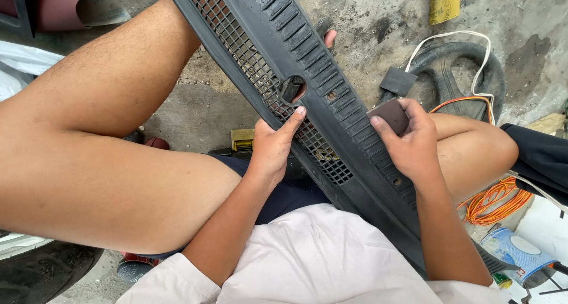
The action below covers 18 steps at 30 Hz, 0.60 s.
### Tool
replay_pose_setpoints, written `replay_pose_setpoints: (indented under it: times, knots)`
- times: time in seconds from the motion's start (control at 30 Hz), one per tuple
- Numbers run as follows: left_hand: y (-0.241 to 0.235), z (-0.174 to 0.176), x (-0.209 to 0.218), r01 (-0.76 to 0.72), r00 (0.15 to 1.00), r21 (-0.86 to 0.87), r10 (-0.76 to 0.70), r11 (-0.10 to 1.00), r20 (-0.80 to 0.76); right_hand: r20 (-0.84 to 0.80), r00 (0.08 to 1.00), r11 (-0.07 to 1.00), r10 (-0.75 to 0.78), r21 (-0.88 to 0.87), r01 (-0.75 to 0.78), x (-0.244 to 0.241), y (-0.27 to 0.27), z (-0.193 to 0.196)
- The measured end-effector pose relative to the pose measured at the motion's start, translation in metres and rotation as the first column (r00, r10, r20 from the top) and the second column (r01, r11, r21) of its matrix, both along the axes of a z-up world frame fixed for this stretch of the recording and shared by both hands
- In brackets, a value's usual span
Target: The person sands a plastic car cowl vent grille manually with sandpaper.
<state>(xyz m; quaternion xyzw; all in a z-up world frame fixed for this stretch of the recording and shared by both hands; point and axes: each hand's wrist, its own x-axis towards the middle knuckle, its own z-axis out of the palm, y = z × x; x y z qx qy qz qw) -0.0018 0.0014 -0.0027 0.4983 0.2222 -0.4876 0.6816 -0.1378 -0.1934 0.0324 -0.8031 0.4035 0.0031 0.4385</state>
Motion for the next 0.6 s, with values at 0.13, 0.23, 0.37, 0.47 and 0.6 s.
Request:
replay_pose_setpoints:
  times: [0.13, 0.23, 0.37, 0.47, 0.6]
  knots:
    - [-0.003, -0.007, -0.005, -0.044, 0.999, -0.003, 0.044, 0.999, 0.003, 0.039, 0.999, 0.996, -0.038, 0.087, 0.034, 0.011, -0.018, -0.026]
    - [-0.002, -0.01, -0.008, -0.057, 0.998, 0.034, 0.058, 0.998, -0.011, 0.002, 0.995, 0.984, -0.1, 0.146, 0.098, 0.01, -0.018, -0.019]
    - [0.0, -0.022, -0.013, -0.095, 0.995, 0.005, 0.095, 0.995, 0.013, -0.085, 0.973, 0.965, -0.216, 0.133, 0.225, -0.027, -0.016, -0.01]
    - [-0.001, -0.018, -0.011, -0.075, 0.997, 0.006, 0.075, 0.997, 0.023, -0.068, 0.964, 0.954, -0.259, 0.14, 0.266, -0.033, -0.007, -0.002]
    - [-0.003, -0.015, -0.009, -0.064, 0.998, 0.031, 0.064, 0.997, 0.016, -0.049, 0.988, 0.987, -0.148, 0.048, 0.15, -0.007, -0.012, -0.025]
